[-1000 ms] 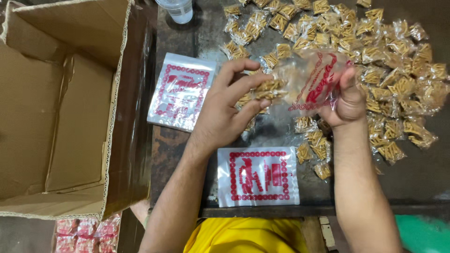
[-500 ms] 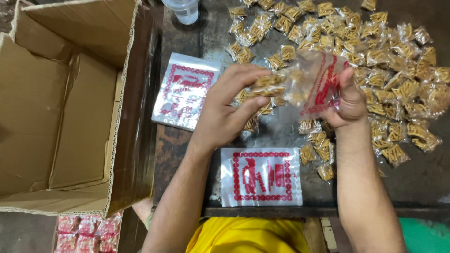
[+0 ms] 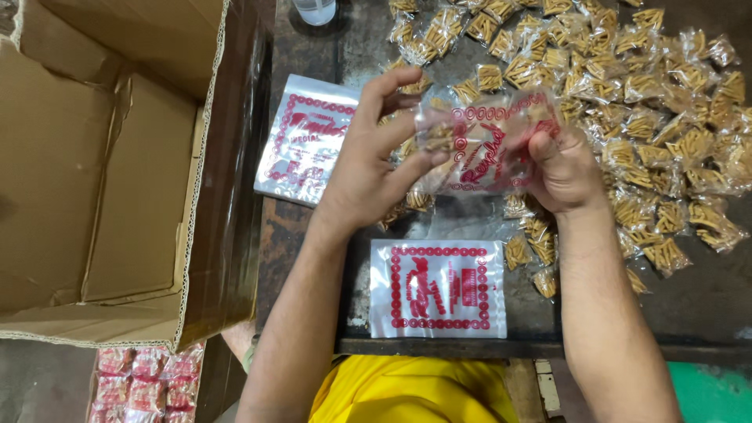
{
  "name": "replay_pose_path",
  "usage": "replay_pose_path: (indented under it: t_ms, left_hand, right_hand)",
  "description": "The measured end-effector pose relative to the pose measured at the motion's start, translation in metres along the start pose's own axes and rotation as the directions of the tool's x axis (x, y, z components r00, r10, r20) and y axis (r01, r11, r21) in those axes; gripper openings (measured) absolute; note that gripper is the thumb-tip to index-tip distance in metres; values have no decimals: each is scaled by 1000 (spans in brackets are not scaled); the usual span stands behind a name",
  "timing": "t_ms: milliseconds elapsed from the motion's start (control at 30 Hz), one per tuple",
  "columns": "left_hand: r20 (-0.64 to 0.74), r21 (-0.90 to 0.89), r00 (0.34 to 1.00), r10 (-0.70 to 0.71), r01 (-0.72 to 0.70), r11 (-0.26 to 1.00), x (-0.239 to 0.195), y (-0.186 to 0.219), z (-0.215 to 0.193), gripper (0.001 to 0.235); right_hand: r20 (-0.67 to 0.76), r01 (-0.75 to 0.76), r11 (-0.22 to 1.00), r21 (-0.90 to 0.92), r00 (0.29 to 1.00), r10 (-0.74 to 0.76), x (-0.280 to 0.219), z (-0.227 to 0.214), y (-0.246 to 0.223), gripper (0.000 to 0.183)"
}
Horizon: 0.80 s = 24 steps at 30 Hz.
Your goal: The person sits on the floor and packs small, stick-like snacks into clear plastic bags with red branding. They pick up the snacks from a pile on a low table, place them into the bags, and then fold the tops of the bags to seal them.
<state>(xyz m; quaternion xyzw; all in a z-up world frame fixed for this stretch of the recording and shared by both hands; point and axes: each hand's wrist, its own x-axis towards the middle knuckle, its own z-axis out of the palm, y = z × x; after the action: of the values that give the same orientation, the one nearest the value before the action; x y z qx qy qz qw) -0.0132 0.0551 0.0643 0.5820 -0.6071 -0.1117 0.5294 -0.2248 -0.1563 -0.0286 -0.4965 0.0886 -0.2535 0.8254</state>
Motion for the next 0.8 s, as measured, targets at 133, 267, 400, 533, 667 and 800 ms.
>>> replay_pose_path:
  t_ms: [133, 267, 400, 533, 667, 800]
  left_hand:
    - [80, -22, 997, -13, 15, 1000, -1, -9, 8, 30]
    - [148, 30, 988, -46, 42, 999, -4, -24, 26, 26]
    - [-30, 142, 999, -42, 46, 989, -10, -41, 31, 17]
    - [-239, 271, 969, -56, 122, 955, -9, -52, 46, 31]
    - [-279, 423, 959, -44, 164, 891, -13, -41, 59, 32]
    - [-266, 562, 963, -43, 192, 804, -12, -25, 61, 30]
  right_hand:
    - [-135, -8, 995, -99, 991, -5, 1, 11, -6, 30]
    - [-108, 89, 987, -133, 989, -104, 0, 41, -3, 22]
    - [-136, 157, 838, -523, 955, -264, -9, 75, -30, 45]
    - [32, 282, 383, -880, 839, -544, 11, 34, -5, 68]
    - [296, 495, 154, -855, 710, -640, 6, 73, 25, 67]
    - [274, 427, 70, -902, 689, -671, 5, 95, 37, 31]
